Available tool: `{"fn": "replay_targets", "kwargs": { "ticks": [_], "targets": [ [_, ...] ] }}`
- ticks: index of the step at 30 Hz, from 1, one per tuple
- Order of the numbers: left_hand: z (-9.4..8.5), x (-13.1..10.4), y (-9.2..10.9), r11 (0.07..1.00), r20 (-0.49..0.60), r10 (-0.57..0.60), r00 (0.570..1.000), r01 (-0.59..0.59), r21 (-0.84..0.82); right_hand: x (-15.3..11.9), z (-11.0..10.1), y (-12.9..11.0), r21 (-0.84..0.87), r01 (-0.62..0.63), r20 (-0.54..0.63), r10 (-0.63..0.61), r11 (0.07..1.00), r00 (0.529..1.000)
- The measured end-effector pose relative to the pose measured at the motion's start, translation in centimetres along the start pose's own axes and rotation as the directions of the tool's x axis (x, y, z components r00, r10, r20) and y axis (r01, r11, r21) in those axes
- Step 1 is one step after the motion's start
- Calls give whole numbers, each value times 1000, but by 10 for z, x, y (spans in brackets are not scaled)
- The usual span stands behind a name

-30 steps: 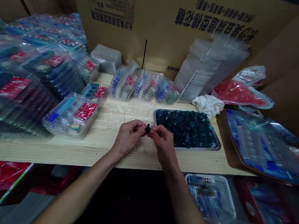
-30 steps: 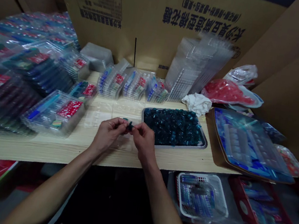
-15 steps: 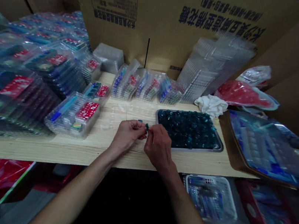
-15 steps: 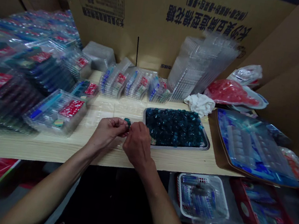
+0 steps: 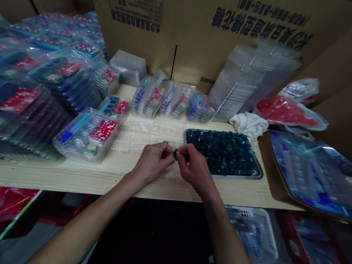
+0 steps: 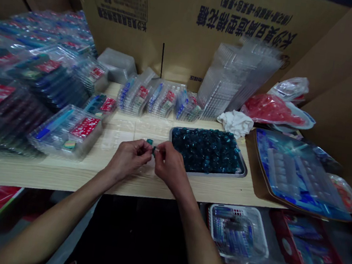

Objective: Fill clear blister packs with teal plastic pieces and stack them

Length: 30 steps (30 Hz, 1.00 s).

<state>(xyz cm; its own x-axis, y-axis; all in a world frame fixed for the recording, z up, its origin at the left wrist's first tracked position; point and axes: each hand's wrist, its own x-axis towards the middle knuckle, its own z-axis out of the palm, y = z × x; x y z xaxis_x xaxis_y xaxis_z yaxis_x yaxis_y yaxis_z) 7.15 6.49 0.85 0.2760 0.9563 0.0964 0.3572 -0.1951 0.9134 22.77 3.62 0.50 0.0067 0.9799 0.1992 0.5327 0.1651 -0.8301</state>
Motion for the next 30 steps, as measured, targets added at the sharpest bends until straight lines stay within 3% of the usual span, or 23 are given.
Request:
{"fn": "replay_targets", "kwargs": {
  "ticks": [3,6,12,16,20,25,28,30],
  "targets": [
    [0,-3,6,1000,-2,14,1000,-14,22,1,-4,-10,-227,49,80,-32,973,996],
    [2,-5,6,999,-9,-13,1000,12,-40,2,-2,-13,-343,42,74,-18,938,997],
    [9,-9,-1,979,1,-64,998,63,-192,3,-5,-8,-318,64,170,-10,946,985],
    [16,-8,-5,955,-38,-133,990,118,-271,2,0,-7,-374,-1,65,28,927,997],
    [20,-6,-7,961,-127,-175,976,142,-238,-4,13,-10,-388,-17,-33,5,922,999],
    [19,-8,3,990,-205,-135,969,139,9,-10,24,-14,-421,-11,-64,-18,907,998],
    [16,-10,9,988,-168,-105,980,122,94,-11,25,-11,-449,-11,-104,-40,893,994],
    [14,-10,10,991,-81,-131,988,132,3,-10,23,-6,-432,-7,-136,-58,902,989]
  ]
}}
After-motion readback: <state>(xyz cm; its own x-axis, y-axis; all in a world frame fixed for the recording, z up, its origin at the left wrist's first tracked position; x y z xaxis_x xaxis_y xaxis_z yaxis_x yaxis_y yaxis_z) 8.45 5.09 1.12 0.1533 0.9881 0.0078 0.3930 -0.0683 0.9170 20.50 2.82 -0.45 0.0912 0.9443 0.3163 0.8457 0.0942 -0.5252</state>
